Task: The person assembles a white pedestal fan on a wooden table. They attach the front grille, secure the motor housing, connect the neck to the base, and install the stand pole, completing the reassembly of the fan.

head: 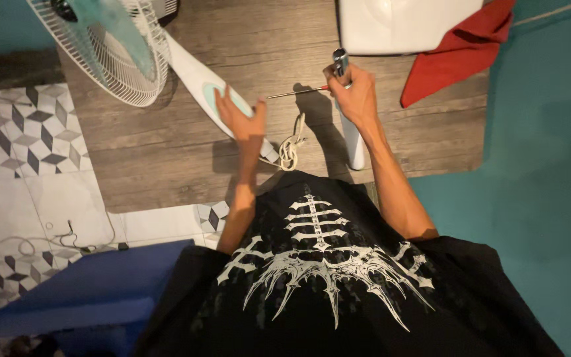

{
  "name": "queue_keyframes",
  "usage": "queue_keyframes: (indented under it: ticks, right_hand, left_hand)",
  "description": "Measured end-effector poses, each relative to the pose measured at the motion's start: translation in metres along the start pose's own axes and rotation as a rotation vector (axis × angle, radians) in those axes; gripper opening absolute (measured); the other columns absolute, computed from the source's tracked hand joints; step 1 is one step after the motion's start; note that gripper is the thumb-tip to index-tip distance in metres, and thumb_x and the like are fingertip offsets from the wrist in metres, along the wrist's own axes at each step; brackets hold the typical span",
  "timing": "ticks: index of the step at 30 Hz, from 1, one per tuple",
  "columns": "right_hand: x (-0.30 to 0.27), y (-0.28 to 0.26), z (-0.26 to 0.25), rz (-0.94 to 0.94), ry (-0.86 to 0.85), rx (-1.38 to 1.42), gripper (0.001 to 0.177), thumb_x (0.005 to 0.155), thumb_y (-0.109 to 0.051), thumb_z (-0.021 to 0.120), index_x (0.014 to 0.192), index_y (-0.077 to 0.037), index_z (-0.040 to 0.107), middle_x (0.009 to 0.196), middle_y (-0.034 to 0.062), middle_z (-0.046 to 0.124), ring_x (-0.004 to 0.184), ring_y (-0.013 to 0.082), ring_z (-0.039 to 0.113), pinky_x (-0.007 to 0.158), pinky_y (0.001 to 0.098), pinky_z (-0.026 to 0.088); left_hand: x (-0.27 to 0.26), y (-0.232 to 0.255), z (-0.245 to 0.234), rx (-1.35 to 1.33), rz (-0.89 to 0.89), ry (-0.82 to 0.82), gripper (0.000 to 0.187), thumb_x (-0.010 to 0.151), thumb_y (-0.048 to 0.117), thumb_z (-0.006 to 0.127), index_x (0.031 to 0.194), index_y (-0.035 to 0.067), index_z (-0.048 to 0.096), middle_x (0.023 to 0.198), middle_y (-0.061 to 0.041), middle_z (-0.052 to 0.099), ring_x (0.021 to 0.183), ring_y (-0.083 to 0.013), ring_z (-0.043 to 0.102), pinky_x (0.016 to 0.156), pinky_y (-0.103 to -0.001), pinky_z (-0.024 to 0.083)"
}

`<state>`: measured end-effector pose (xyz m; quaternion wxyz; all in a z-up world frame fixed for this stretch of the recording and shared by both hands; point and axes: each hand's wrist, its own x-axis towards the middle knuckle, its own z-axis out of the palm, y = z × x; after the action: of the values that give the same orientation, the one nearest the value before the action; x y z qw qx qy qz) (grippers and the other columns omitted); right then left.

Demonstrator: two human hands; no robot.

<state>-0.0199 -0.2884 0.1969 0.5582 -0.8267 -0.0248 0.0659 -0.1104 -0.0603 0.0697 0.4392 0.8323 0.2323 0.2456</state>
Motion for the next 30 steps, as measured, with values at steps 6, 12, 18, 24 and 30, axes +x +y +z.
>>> queue_keyframes:
  ticks: [6, 12, 18, 24, 30]
  right_hand:
    - [-0.02, -0.05, -0.042, -0.14, 0.224, 0.067, 0.023, 0.101, -0.016, 0.074, 0.093, 0.006, 0.073, 0.075, 0.0072, 0.071, 0.068, 0.0118, 0.065, 0.062, 0.0305, 0.052]
    - [-0.033, -0.069, -0.076, -0.121, 0.248, 0.371, 0.03, 0.103, -0.019, 0.074, 0.087, 0.004, 0.062, 0.092, 0.01, 0.075, 0.077, 0.0162, 0.072, 0.069, 0.0312, 0.059]
    - [-0.049, -0.064, -0.111, -0.09, 0.409, 0.338, 0.032, 0.091, -0.012, 0.081, 0.109, 0.001, 0.059, 0.094, 0.0087, 0.073, 0.086, 0.0132, 0.07, 0.078, 0.0279, 0.058]
    - [-0.039, -0.037, -0.149, -0.038, 0.424, 0.459, 0.022, 0.091, -0.005, 0.078, 0.1, 0.001, 0.059, 0.084, 0.0101, 0.07, 0.074, 0.0165, 0.071, 0.067, 0.0315, 0.058]
    - [-0.035, -0.017, -0.178, -0.109, 0.35, 0.613, 0.017, 0.091, 0.007, 0.068, 0.1, 0.001, 0.056, 0.081, 0.0113, 0.066, 0.072, 0.0194, 0.069, 0.067, 0.033, 0.06]
  left_hand:
    - [-0.039, 0.122, 0.012, -0.314, 0.082, -0.771, 0.088, 0.08, 0.042, 0.086, 0.147, 0.0, 0.047, 0.142, -0.023, 0.059, 0.134, -0.0361, 0.057, 0.114, -0.045, 0.042]
    - [-0.071, 0.195, 0.05, -0.333, -0.169, -0.89, 0.059, 0.08, 0.032, 0.08, 0.126, 0.003, 0.057, 0.112, -0.022, 0.075, 0.106, -0.0344, 0.075, 0.09, -0.044, 0.057]
    - [-0.092, 0.233, 0.078, -0.29, 0.091, -0.609, 0.044, 0.082, 0.017, 0.078, 0.117, 0.003, 0.055, 0.104, -0.025, 0.07, 0.099, -0.0456, 0.067, 0.081, -0.05, 0.053]
    - [-0.105, 0.261, 0.103, -0.075, 0.08, -0.658, 0.051, 0.076, 0.028, 0.081, 0.117, 0.007, 0.058, 0.093, -0.026, 0.072, 0.088, -0.0483, 0.067, 0.078, -0.055, 0.051]
    - [-0.104, 0.277, 0.107, -0.198, 0.115, -0.796, 0.04, 0.079, 0.026, 0.072, 0.113, 0.006, 0.06, 0.082, -0.025, 0.07, 0.083, -0.0459, 0.069, 0.071, -0.053, 0.054]
